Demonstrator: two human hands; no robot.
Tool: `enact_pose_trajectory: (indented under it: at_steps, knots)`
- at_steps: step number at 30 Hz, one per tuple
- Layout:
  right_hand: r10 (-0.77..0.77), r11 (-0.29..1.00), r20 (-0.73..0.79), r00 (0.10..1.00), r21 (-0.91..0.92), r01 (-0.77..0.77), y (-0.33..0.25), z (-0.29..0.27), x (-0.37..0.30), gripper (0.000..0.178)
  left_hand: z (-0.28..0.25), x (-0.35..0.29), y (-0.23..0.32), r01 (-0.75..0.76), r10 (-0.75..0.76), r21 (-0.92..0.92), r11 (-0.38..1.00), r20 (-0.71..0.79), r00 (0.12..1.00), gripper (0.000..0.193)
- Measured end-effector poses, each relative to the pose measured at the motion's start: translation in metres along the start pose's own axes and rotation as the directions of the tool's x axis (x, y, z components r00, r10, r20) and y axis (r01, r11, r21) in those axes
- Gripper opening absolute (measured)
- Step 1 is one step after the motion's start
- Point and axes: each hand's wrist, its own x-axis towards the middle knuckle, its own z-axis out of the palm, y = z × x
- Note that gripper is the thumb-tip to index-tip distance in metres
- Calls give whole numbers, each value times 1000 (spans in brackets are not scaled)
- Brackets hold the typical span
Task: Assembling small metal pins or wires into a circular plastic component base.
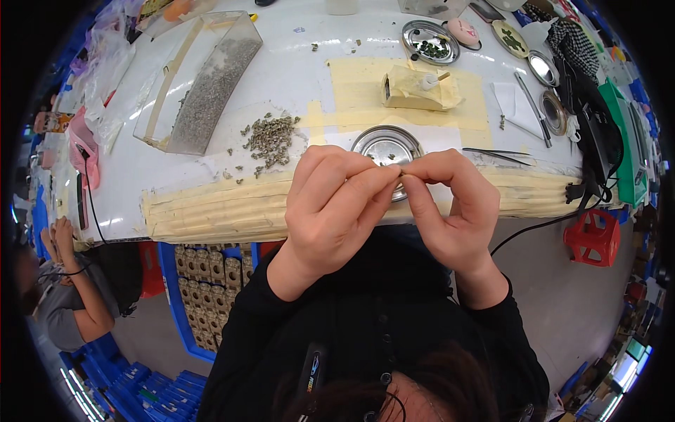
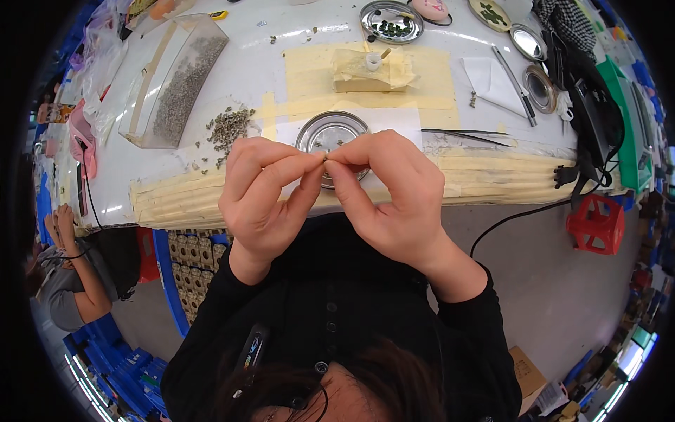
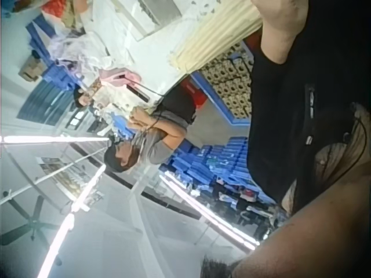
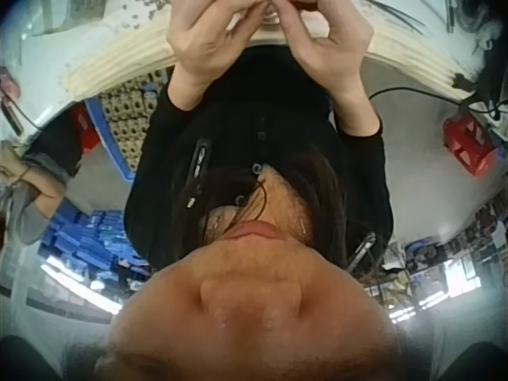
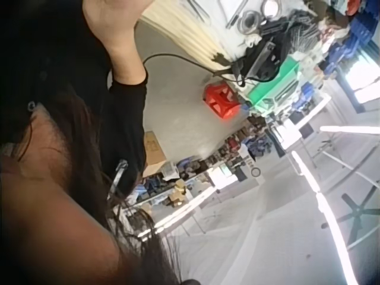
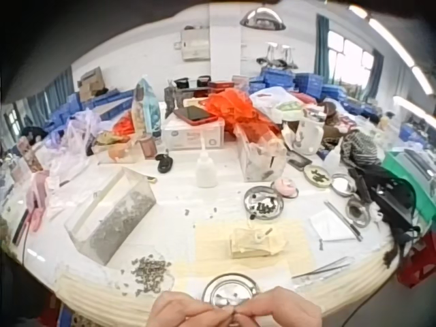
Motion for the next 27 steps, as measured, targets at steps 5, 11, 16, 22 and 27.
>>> enact_pose_trajectory:
  at_steps: [5,11,16,22,27]
  knots:
    - [269,869,112,957,401,-292,1,-1,-1,7,-4,0,-2,54,-51,-128,990,28,998,27]
    - [352,643,330,876,594,-483,-3,-10,3,11,-5,-2,-6,82,-67,-294,952,62,996,24]
    - [393,642,309,866,582,-499,-10,-9,3,8,-4,-2,-6,69,-56,-289,955,53,997,24]
    - [24,992,-28,999,121,-21,-2,3,-2,6,-2,-1,3,43,-42,-86,995,7,999,27]
    - [105,965,12,994,240,-105,-1,4,-3,7,-1,-1,1,25,-24,-57,998,7,1000,28]
